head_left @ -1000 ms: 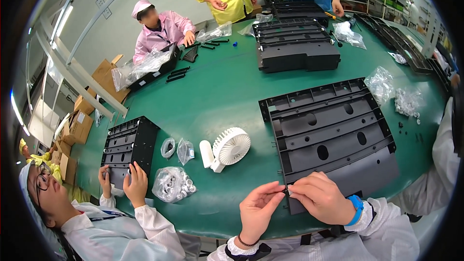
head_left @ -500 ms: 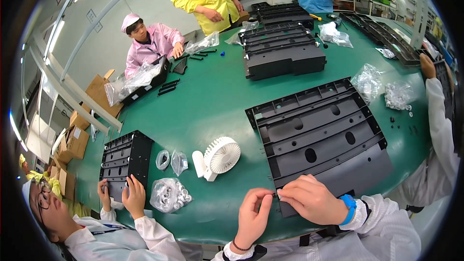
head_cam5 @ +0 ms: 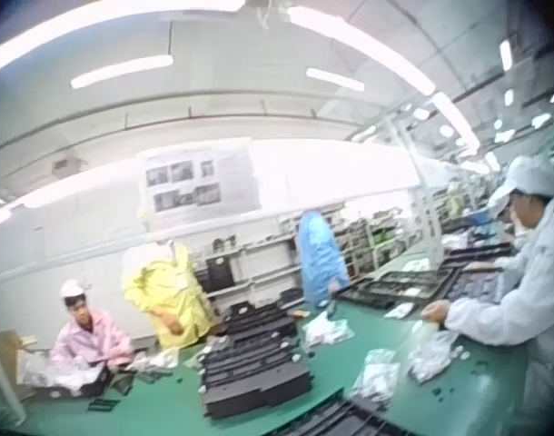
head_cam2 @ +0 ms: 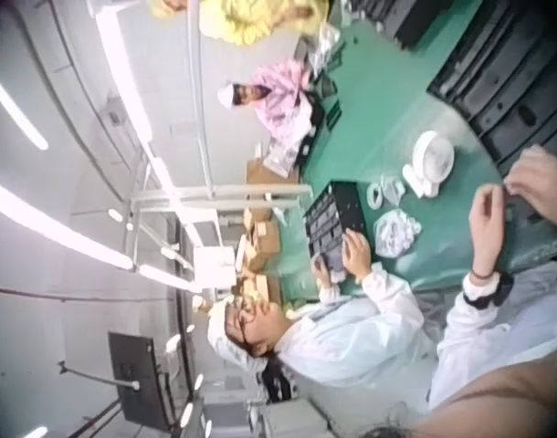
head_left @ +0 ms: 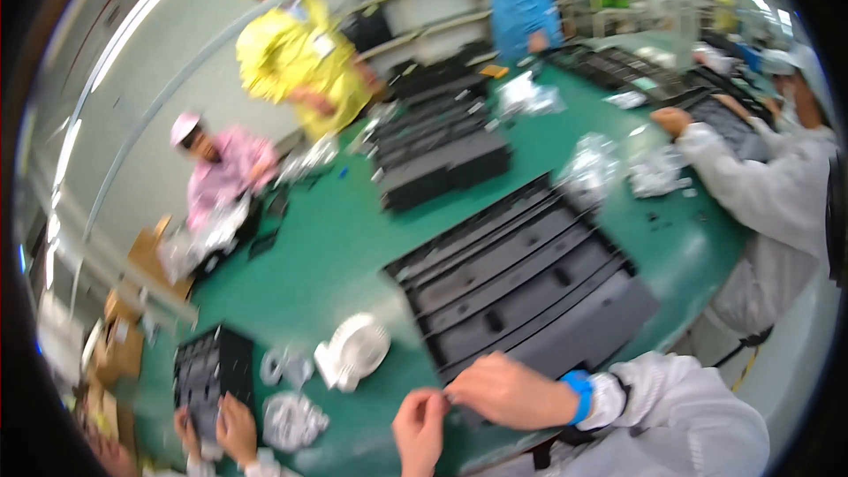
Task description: Assembling small components onto black plastic housings at a factory workbench.
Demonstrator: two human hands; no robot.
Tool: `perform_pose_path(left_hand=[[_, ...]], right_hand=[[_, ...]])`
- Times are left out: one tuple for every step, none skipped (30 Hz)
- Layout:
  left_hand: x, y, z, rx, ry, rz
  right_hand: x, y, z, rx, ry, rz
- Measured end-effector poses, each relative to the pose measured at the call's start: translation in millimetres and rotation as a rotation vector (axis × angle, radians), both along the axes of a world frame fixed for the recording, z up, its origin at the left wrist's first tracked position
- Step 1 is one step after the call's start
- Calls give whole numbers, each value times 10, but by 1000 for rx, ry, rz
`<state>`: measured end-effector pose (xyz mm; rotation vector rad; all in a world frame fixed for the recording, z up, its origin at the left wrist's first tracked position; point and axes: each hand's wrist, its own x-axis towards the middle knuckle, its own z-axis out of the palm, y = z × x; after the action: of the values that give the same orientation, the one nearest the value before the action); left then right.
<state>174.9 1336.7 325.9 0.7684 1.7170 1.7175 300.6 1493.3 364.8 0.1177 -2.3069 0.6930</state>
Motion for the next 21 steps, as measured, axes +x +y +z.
perform_pose_path(left_hand=[[39,-10,51,-15,-5,28],[115,-53,195,-31,-7,53],[182,-64,341,-7,2,90],[209,-89,349,31,-38,92],[221,-90,315,68,-79,89],[236,-91,324,101,-85,84],[213,-100,279,86,-59,90],[180,-108,224,66,-33,104],[145,-92,167,79,-22,74],[133,-93,145,104,36,62],[124,-95,124,128,92,54],[128,-108,105,133,100,43],[148,-97,113,130,104,77],[165,-85,109,126,106,113],[169,-83,78,130,112,109],[160,-81,62,179,105,123],[159,-76,54,228,97,138],[171,-57,45,229,102,131],[188,-30,33,243,89,163],[194,-5,25,256,75,196],[179,12,23,255,79,195]], right_hand=[[-11,0,-40,-5,7,34],[-40,-14,-87,-10,16,65],[-54,-81,-70,-43,27,48],[-57,-164,-38,-76,45,38],[-39,-175,-58,-59,25,12],[-25,-183,-79,-52,4,0],[-6,-189,-78,-29,-2,-11],[15,-202,-71,-13,-11,-14],[33,-205,-65,-12,15,-23],[51,-212,-67,-4,28,-41],[65,-219,-74,5,22,-43],[72,-231,-89,12,15,-40],[57,-224,-92,22,20,-45],[55,-216,-95,27,27,-51],[58,-215,-95,9,35,-46],[58,-215,-83,-10,44,-46],[63,-220,-81,-10,51,-53],[77,-229,-82,3,42,-72],[84,-239,-98,13,32,-86],[98,-251,-116,12,37,-86],[122,-265,-137,2,65,-101]])
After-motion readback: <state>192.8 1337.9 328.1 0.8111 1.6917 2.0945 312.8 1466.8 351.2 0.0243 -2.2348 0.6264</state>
